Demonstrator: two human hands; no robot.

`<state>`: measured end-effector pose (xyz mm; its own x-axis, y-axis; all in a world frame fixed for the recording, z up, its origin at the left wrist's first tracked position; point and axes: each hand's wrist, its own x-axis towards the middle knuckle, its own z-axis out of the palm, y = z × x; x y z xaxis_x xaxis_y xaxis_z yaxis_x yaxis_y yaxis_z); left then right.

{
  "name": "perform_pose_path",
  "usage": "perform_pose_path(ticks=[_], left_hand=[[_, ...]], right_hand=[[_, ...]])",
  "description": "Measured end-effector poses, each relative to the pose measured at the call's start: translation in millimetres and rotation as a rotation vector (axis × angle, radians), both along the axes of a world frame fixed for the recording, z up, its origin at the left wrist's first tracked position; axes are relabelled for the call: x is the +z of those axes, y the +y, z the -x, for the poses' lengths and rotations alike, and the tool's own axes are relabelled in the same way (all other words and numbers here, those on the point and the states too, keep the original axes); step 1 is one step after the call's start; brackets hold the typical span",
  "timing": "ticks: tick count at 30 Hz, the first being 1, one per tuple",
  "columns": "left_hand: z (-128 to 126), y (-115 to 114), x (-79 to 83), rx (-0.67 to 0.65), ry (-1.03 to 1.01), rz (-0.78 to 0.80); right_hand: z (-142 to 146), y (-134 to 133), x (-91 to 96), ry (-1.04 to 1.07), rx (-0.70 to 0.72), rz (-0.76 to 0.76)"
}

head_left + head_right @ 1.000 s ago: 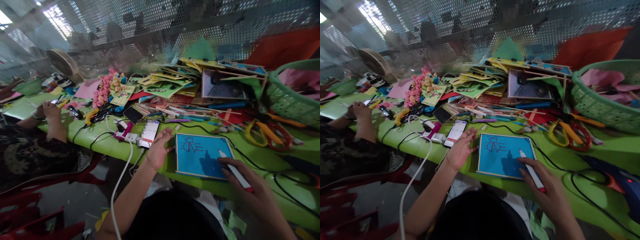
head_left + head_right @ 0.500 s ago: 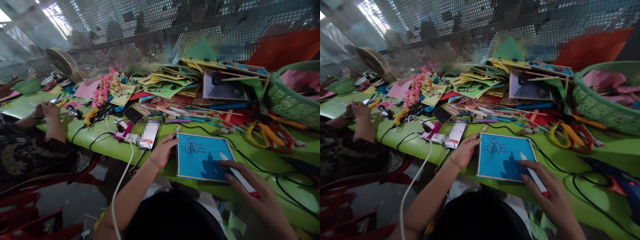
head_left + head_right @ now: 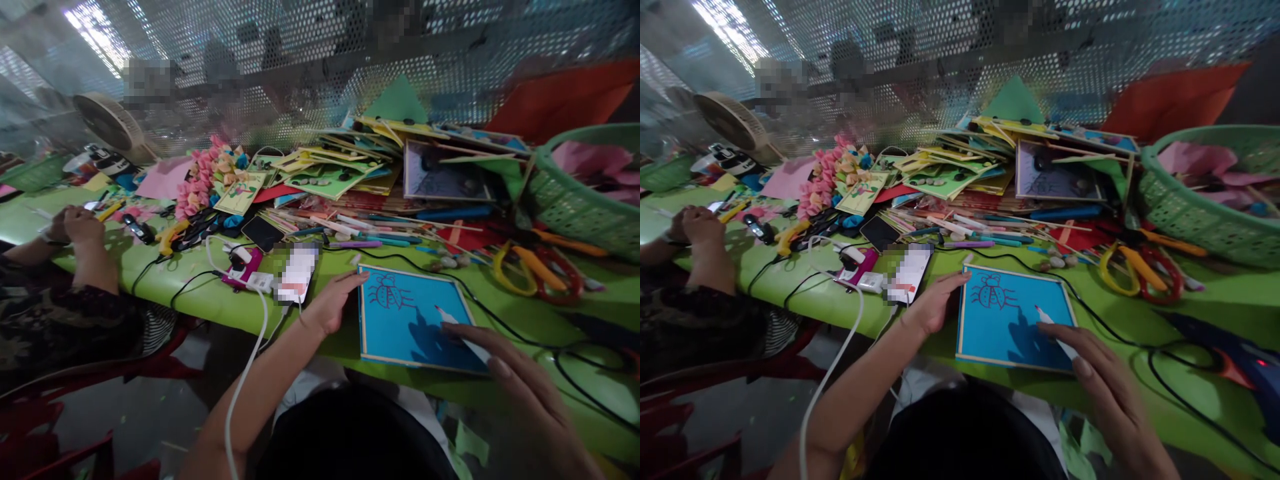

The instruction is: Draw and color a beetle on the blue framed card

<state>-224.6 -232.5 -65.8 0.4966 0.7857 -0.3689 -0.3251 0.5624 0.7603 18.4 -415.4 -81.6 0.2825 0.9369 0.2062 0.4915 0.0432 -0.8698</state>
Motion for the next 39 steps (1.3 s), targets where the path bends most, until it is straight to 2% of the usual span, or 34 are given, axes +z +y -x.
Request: perform_pose_path(ticks=[5,10,13,15,18,21,27,31,39], left_hand=[[-8.4,-0.4,-0.7,-0.090,-0.031,0.037],[-11.8,11.5,0.3,-0.100,-0.088,0.077],[-9.3,15.0,8.2,-0.092,-0.158,0.058],[-7.1,12.3,13.2,-0.071,-0.195,0.036],[-4.5,3.7,13.3,-0.011,-0.218,0.011],[-2.7,-3.4,4.1,0.027,-0.204,0.026],[0.0,-6.0,-13.7,0.011,-0.136,0.137],[0.1,-5.9,-9.7,-0.023,-0.160,0.165],[-1.1,-7.2,0.9,-0.092,-0.215,0.187]], right_hand=[[4.5,11.1,13.3,0.014,-0.052,0.013],[4.0,30.5,14.6,0.303,-0.207,-0.007],[5.1,45.6,12.8,0.443,-0.219,-0.027],[8.6,53.1,12.6,0.458,-0.208,-0.008],[17.3,55.9,12.7,0.363,-0.187,0.015],[26.3,51.6,10.4,0.205,-0.171,0.004],[37.5,48.9,1.2,-0.048,-0.119,-0.017],[44.7,52.1,-1.5,-0.148,-0.054,-0.041],[50.5,54.6,12.6,-0.100,-0.138,-0.078]])
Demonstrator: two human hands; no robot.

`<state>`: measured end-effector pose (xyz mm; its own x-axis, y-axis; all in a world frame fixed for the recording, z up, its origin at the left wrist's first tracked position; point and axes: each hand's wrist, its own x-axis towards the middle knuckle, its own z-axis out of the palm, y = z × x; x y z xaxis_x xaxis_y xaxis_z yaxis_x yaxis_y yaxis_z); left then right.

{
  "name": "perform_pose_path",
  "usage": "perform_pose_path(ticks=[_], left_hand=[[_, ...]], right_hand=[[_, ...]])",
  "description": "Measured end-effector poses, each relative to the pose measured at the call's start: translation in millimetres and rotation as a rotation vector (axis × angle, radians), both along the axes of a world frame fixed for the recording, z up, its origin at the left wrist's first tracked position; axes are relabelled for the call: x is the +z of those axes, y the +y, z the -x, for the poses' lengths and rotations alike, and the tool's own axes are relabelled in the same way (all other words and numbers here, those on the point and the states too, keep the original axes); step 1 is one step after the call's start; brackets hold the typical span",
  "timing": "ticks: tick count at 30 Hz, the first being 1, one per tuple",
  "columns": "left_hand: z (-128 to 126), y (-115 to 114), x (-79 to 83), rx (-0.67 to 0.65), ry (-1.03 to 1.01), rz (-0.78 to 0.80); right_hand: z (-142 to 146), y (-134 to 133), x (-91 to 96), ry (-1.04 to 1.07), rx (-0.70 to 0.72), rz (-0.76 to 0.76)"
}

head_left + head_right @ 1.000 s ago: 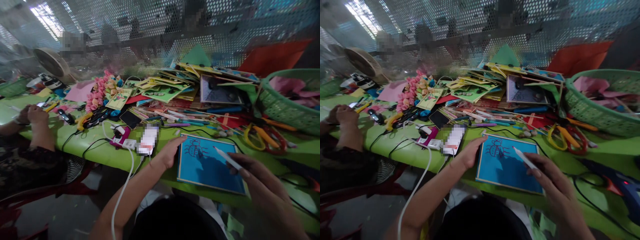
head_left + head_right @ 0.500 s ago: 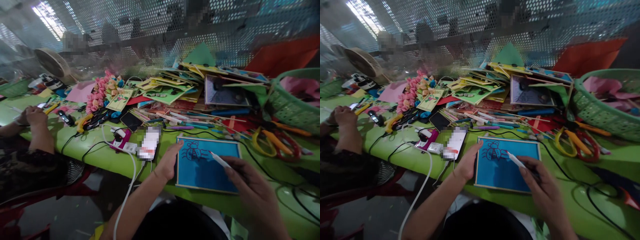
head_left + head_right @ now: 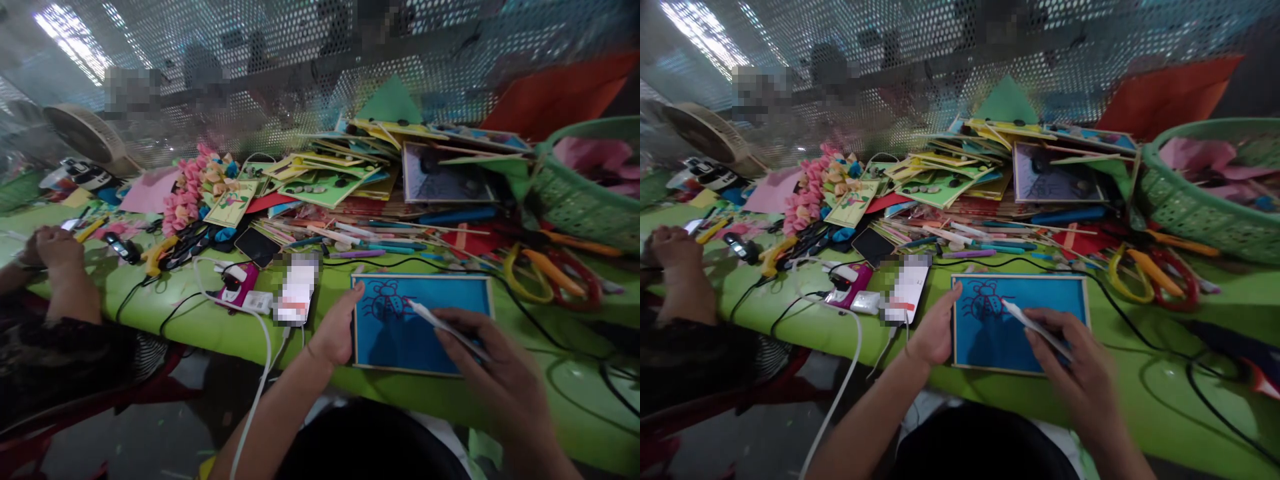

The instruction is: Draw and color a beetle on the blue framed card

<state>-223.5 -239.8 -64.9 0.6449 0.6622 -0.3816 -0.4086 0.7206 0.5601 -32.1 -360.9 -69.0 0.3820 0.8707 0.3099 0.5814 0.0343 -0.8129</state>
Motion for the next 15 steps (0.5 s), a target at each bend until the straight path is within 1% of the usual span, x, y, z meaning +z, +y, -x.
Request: perform_pose_path(ticks=[4,7,9,11,15], left_hand=[[-1.9,-2.7,5.2,0.012,-0.042,0.004],[-2.2,-2.9,6.5,0.006,-0.051,0.013],[-1.4,-1.6,4.5,-0.018,-0.036,0.025],[-0.3,0.2,0.9,-0.045,-0.020,0.040],[1.7,2.1,-6.3,-0.077,-0.014,0.060]], right_hand=[[3.6,2.3,5.0,-0.001,0.072,0.016],[9.6,2.8,5.1,0.009,0.055,0.022],[10.9,3.2,5.0,0.016,0.050,0.021],[8.9,4.5,6.4,0.018,0.077,0.014],[0.5,11.0,14.7,-0.004,0.126,0.014]])
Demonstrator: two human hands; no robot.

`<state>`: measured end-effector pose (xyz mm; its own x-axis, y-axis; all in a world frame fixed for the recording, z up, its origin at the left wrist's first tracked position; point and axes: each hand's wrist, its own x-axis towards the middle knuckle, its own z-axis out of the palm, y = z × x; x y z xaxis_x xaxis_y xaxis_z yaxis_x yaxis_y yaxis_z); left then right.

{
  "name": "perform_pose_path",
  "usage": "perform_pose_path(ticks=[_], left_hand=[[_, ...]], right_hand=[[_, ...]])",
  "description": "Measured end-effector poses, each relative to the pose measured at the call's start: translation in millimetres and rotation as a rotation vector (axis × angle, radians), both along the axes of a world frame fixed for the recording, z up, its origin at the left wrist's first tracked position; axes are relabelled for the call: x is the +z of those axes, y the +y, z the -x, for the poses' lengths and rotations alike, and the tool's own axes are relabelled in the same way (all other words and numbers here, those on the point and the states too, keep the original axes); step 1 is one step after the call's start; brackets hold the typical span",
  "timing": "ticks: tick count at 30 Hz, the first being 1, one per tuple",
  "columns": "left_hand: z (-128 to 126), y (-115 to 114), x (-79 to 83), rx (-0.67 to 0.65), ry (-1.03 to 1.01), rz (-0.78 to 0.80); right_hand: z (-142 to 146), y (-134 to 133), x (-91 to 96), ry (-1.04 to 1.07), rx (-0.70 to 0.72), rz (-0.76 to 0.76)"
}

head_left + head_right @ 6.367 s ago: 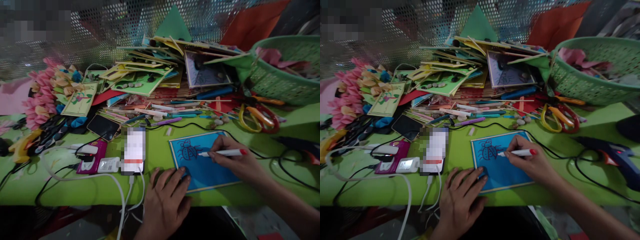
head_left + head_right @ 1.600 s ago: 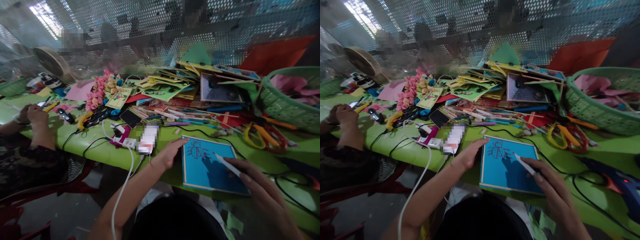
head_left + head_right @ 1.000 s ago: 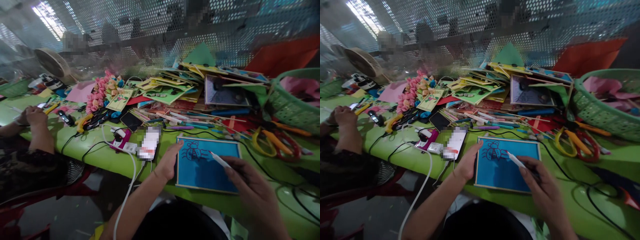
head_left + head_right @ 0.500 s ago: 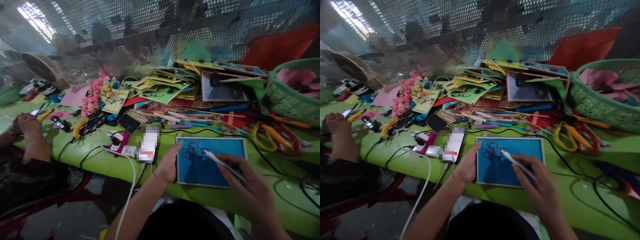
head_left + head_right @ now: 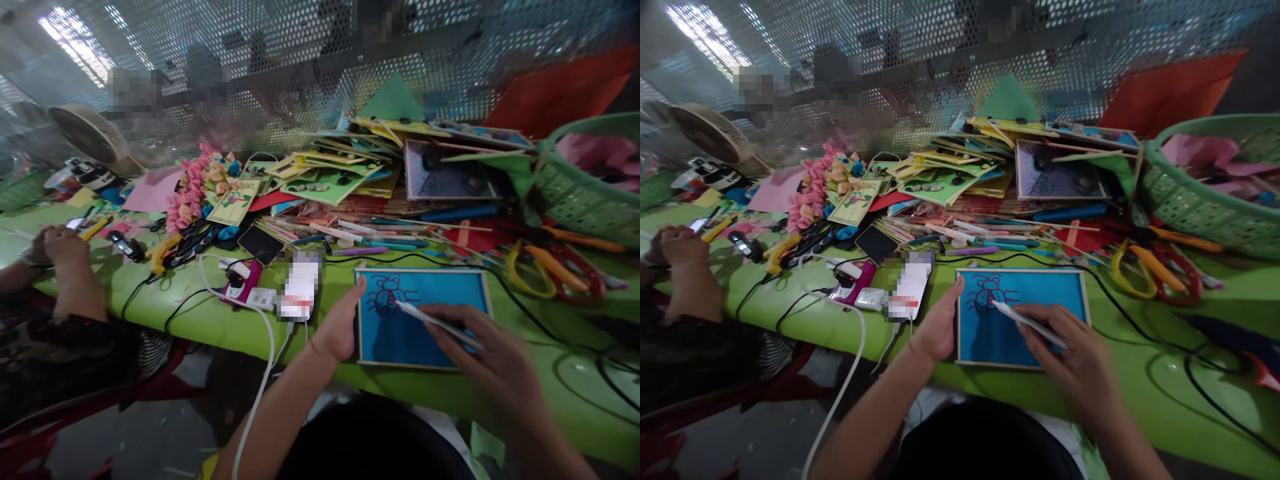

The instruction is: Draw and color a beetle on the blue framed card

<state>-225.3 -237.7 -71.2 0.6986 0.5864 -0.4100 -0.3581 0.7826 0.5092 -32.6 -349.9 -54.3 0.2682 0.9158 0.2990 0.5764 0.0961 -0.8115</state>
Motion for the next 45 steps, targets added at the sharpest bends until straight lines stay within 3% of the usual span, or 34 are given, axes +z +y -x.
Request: perform_pose_path(ticks=[6,15,20,24,30,38,41,45], left_hand=[[0.9,1.0,-5.1,-0.014,-0.024,0.016],[3.3,2.2,0.3,0.019,-0.054,0.029],[9.0,5.1,0.5,0.100,-0.048,0.020],[8.1,5.6,0.8,0.109,-0.043,0.017],[1.4,0.9,3.6,0.053,-0.037,0.013],[-1.5,-1.4,-4.3,-0.002,-0.035,0.011],[-1.7,-1.7,-4.4,-0.014,-0.055,0.010],[-1.3,-0.9,-4.1,-0.032,-0.077,0.023]], right_hand=[[-4.8,8.3,8.2,0.032,-0.014,0.030],[-2.8,-1.3,-1.7,0.065,-0.109,0.049],[-13.4,-5.7,-10.7,0.311,-0.299,0.004],[-26.0,-3.5,-12.2,0.490,-0.343,-0.074],[-16.7,-3.8,-6.5,0.331,-0.249,-0.026],[3.4,-0.1,4.0,0.203,-0.123,0.058],[-1.7,2.2,4.0,0.087,-0.034,0.025],[-4.5,6.9,3.0,-0.049,0.009,-0.125]])
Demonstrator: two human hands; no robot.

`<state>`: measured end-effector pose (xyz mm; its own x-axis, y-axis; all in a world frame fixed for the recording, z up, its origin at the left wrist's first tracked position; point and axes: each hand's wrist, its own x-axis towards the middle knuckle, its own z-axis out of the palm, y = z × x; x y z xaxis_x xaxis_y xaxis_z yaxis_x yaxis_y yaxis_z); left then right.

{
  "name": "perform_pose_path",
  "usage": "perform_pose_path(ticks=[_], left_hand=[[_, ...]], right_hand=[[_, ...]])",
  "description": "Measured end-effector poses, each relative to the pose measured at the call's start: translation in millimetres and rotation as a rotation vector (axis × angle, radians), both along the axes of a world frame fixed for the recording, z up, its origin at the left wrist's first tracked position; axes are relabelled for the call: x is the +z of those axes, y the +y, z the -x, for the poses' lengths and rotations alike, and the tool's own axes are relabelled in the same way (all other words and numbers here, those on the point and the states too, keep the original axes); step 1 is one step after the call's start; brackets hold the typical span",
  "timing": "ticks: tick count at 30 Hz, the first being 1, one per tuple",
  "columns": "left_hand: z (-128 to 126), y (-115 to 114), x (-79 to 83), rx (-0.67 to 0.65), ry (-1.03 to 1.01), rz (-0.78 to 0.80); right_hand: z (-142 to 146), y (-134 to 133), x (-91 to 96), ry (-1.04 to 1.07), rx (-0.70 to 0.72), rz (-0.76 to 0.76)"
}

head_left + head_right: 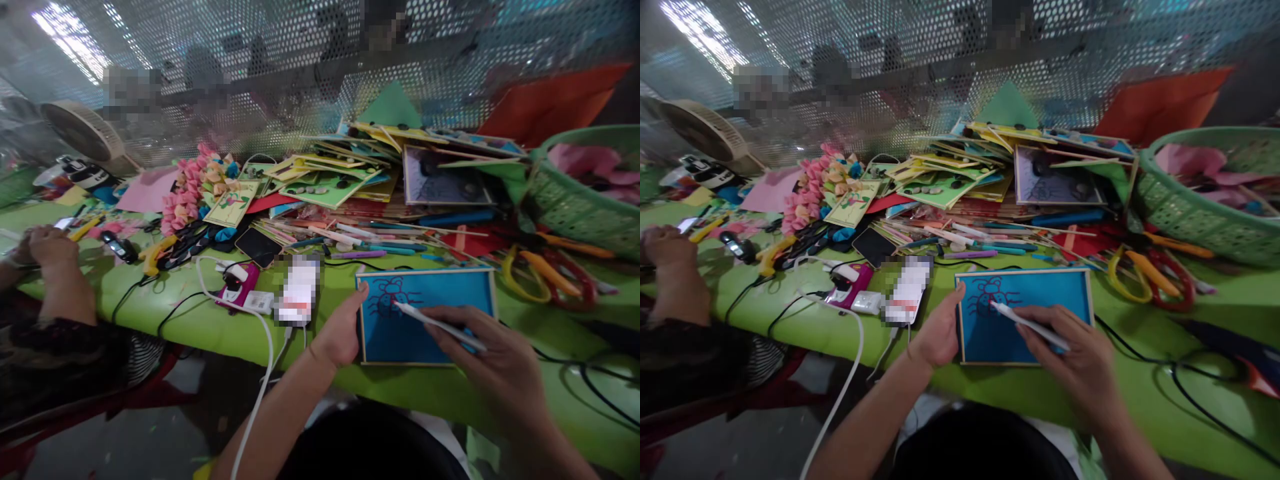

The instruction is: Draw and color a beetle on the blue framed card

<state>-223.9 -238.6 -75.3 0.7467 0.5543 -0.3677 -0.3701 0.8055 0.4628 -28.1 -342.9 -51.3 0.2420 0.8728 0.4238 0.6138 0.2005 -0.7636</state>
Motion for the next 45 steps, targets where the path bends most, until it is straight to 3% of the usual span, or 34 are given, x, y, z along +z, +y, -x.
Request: perform_pose_path(ticks=[4,26,45], left_hand=[[-0.2,0.5,0.2,0.004,-0.011,0.020],[-1.2,0.1,3.4,0.049,0.042,0.107],[-3.0,-2.5,16.8,0.069,0.091,0.107]], right_hand=[[2.3,3.1,-2.0,-0.039,0.008,-0.074],[3.8,5.0,-0.3,-0.132,0.002,-0.109],[2.3,7.0,0.5,-0.090,0.020,-0.063]])
